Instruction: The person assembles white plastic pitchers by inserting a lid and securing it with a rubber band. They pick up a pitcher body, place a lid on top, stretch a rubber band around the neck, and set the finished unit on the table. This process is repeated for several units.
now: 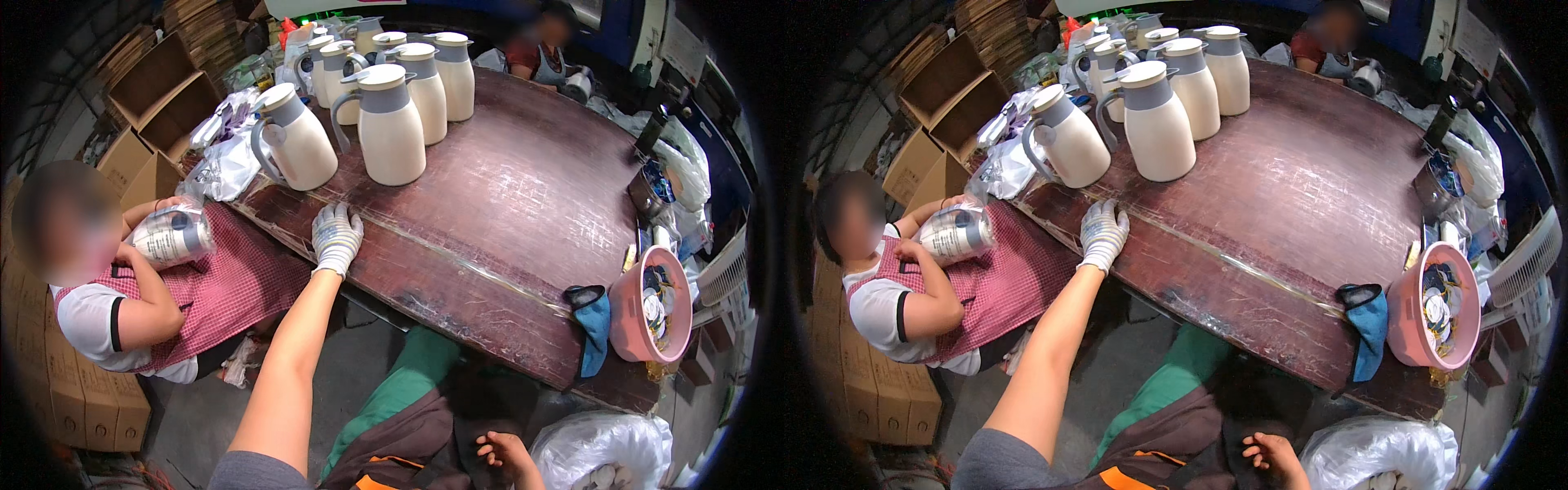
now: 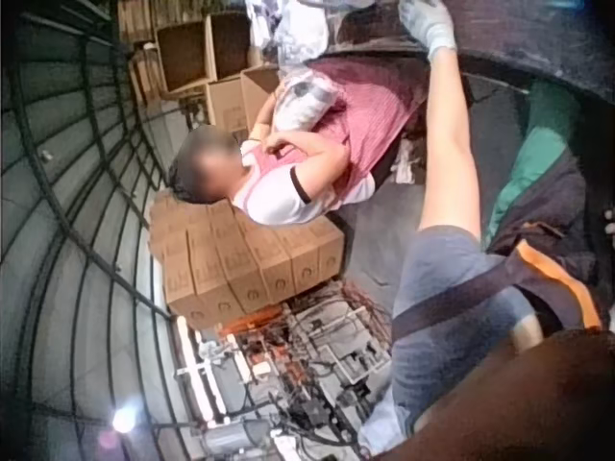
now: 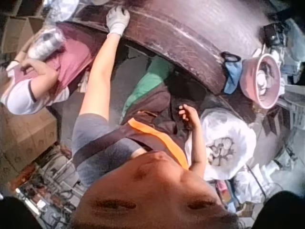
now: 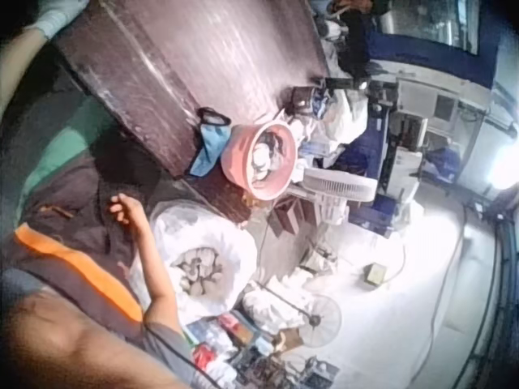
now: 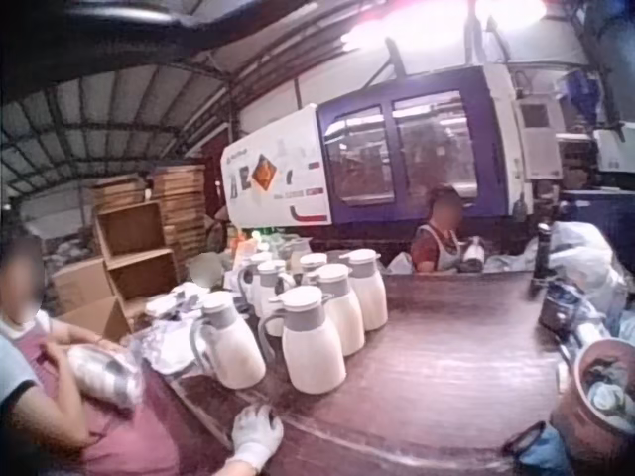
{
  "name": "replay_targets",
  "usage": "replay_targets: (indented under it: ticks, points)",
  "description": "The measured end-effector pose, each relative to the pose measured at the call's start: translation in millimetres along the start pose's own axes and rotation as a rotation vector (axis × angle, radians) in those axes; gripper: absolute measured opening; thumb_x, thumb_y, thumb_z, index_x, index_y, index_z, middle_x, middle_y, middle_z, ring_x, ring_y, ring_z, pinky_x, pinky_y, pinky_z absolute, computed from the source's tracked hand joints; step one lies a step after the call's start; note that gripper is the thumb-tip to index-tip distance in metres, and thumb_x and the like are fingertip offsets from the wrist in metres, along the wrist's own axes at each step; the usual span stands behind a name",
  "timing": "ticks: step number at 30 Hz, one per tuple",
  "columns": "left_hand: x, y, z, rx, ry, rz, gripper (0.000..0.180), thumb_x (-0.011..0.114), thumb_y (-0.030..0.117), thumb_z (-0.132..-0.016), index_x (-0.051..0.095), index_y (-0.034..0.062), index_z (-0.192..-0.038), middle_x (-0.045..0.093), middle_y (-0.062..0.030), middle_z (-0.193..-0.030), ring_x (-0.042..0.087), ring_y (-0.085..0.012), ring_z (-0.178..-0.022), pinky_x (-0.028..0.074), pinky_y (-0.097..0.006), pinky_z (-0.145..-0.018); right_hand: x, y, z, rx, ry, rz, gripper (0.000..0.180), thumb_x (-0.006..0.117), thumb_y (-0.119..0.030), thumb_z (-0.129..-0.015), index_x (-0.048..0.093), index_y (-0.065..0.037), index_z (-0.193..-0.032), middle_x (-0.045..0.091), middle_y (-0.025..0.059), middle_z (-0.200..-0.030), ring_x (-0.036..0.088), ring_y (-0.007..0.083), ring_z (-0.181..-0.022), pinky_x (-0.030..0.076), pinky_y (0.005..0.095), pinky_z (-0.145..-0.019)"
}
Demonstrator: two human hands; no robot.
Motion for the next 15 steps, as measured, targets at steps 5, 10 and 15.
replay_targets:
  ticks: [5,10,15]
  points:
    - [-5,29,-2,0.114,-0.070,0.037,0.040,0.058,0.032,-0.087,0.058,0.0073,-0.118,0.063,-0.0155,-0.108,0.059,-0.0335,-0.103,0.047,-0.047,-0.090,2,-2,2,0.020,-0.001,-0.039,0.032,0.047,-0.028,-0.101,0.065,-0.001,-0.106,0.071,0.0072,-0.082,0.058,0.0103,-0.054,0.041,0.0212,-0.048]
    - [-9,149,13,0.441,-0.189,0.192,0.046,0.061,0.040,-0.086,0.057,0.0104,-0.121,0.062,-0.0132,-0.116,0.060,-0.0322,-0.105,0.047,-0.046,-0.090,-1,-3,-4,-0.018,-0.067,-0.037,0.032,0.050,-0.029,-0.101,0.065,-0.002,-0.110,0.072,0.0060,-0.085,0.059,0.0084,-0.055,0.040,0.0195,-0.047]
    - [20,239,6,0.453,-0.366,0.045,0.055,0.052,0.050,-0.091,0.050,0.0153,-0.134,0.051,-0.0120,-0.138,0.058,-0.0316,-0.113,0.046,-0.046,-0.096,-4,-1,0,-0.058,-0.113,-0.095,0.034,0.051,-0.029,-0.101,0.065,0.000,-0.113,0.073,0.0074,-0.089,0.061,0.0085,-0.056,0.039,0.0186,-0.046]
Point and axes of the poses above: each hand's wrist, its own z-axis away from the middle knuckle, its own x-axis out of the palm, y = z × x, the point moved 9 cm from there along -z, towards the middle knuckle
